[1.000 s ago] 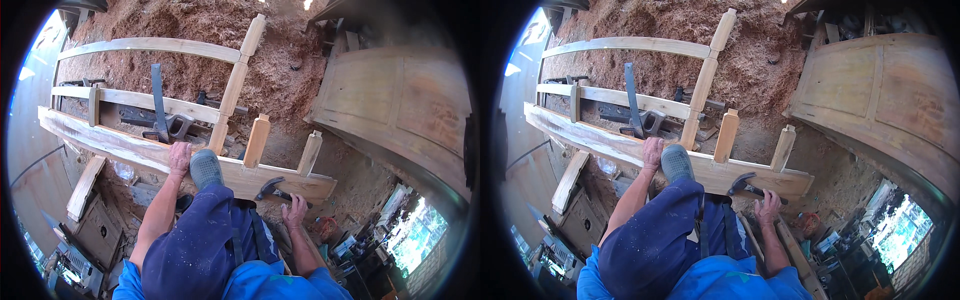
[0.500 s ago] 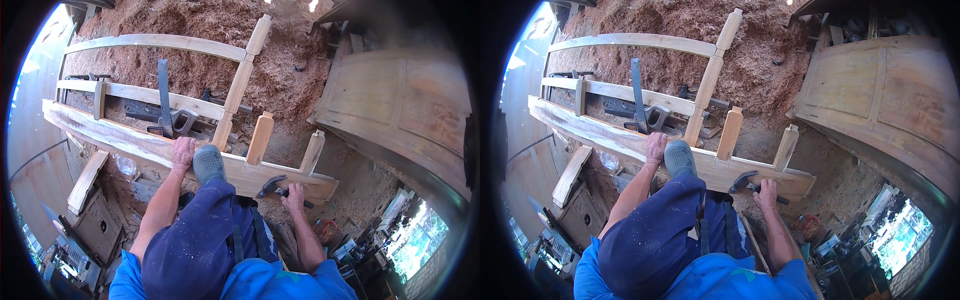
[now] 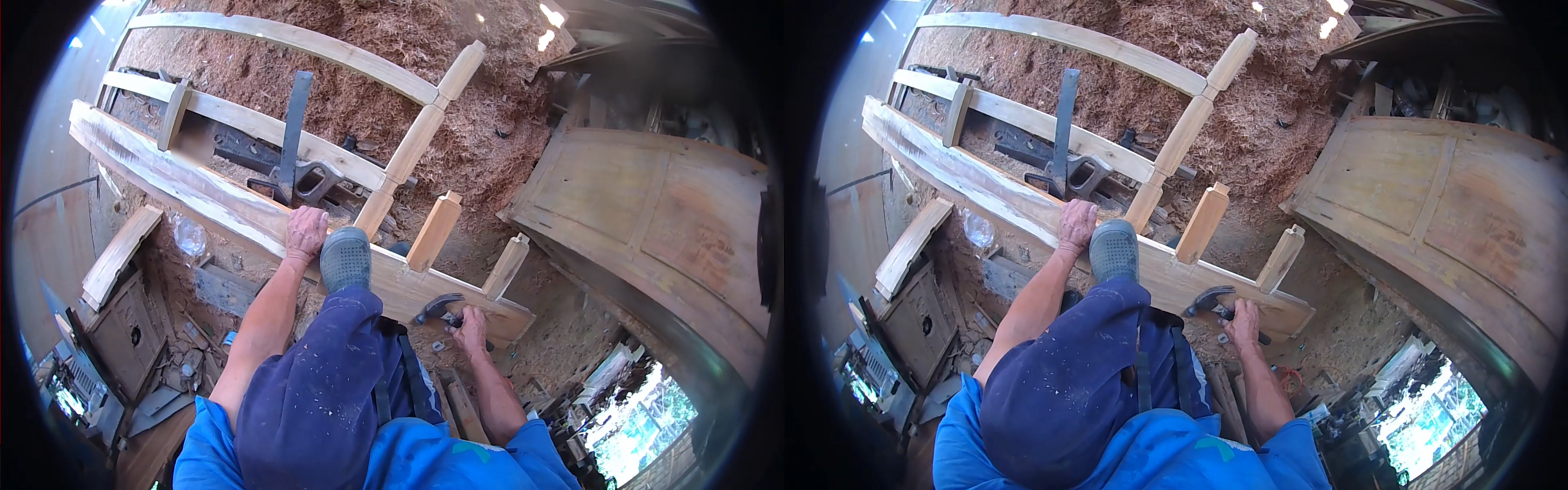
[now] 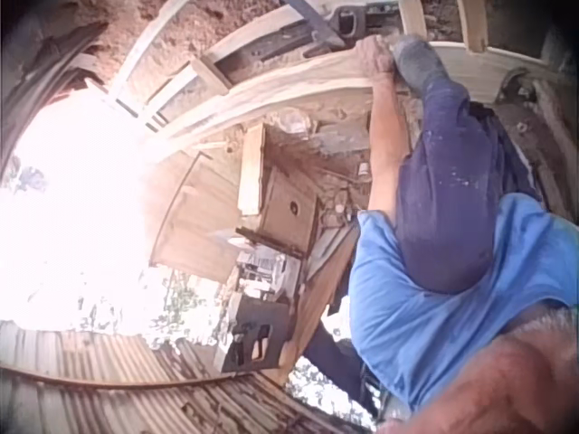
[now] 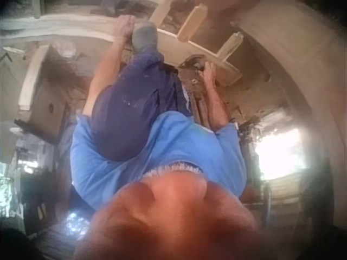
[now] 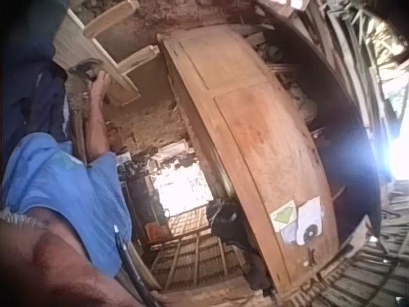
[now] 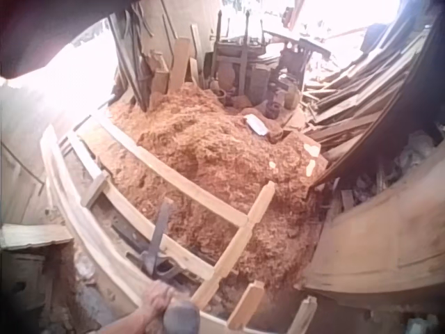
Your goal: The person saws a wooden component to length while sitting on the floor, using a hand saw, a square, and a hammer to fit the pieces together.
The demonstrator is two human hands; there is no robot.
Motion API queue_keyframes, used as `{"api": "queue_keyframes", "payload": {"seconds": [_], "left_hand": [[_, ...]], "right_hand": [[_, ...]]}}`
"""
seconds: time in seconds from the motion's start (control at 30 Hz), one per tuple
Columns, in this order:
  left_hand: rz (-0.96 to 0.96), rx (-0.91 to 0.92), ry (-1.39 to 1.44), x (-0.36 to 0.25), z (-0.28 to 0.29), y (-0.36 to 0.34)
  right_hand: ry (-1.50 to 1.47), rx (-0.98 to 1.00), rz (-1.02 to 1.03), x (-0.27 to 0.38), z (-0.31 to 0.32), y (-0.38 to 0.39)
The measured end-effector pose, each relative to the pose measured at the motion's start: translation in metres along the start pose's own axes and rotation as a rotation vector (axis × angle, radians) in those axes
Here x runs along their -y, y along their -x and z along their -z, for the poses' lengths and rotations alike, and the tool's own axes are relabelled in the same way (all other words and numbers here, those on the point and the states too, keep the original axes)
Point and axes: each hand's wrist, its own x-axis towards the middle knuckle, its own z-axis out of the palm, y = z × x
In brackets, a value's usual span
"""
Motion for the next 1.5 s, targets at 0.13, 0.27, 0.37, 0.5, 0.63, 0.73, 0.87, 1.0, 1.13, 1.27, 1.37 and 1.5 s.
{"api": "queue_keyframes", "payload": {"seconds": [0.13, 0.27, 0.37, 0.5, 0.63, 0.73, 0.87, 1.0, 1.13, 1.27, 1.37, 1.5], "left_hand": [[0.011, 0.011, -0.017, 0.003, 0.000, 0.001], [0.018, 0.007, -0.006, 0.003, 0.000, 0.002], [0.042, 0.001, 0.002, 0.002, -0.001, 0.002], [0.039, -0.010, 0.014, 0.003, 0.000, 0.002], [0.022, -0.018, 0.021, 0.001, -0.001, 0.001], [0.013, -0.024, 0.018, 0.000, -0.003, -0.001], [0.020, -0.022, 0.007, 0.003, 0.000, 0.000], [0.054, -0.052, 0.003, 0.002, 0.006, 0.005], [0.071, -0.027, -0.008, -0.002, 0.001, -0.004], [0.089, 0.063, -0.067, -0.004, 0.013, -0.002], [0.097, 0.100, -0.080, -0.004, 0.017, 0.002], [0.048, 0.032, -0.049, -0.005, 0.017, -0.001]], "right_hand": [[0.035, 0.035, -0.024, 0.005, 0.002, -0.001], [0.055, 0.016, -0.028, 0.007, 0.001, -0.001], [0.049, 0.019, -0.041, 0.007, 0.000, -0.002], [0.061, 0.003, -0.027, 0.008, -0.001, -0.001], [0.069, 0.014, -0.014, 0.004, -0.001, -0.001], [0.064, 0.001, -0.010, 0.000, -0.001, -0.001], [0.070, 0.015, 0.000, 0.003, 0.000, -0.004], [0.066, 0.048, -0.022, 0.008, -0.001, -0.003], [0.084, 0.028, -0.003, -0.007, -0.002, -0.003], [0.125, 0.028, 0.015, -0.002, -0.005, 0.000], [0.044, 0.037, 0.072, 0.005, -0.003, 0.002], [0.050, 0.029, 0.035, 0.010, 0.000, 0.002]]}}
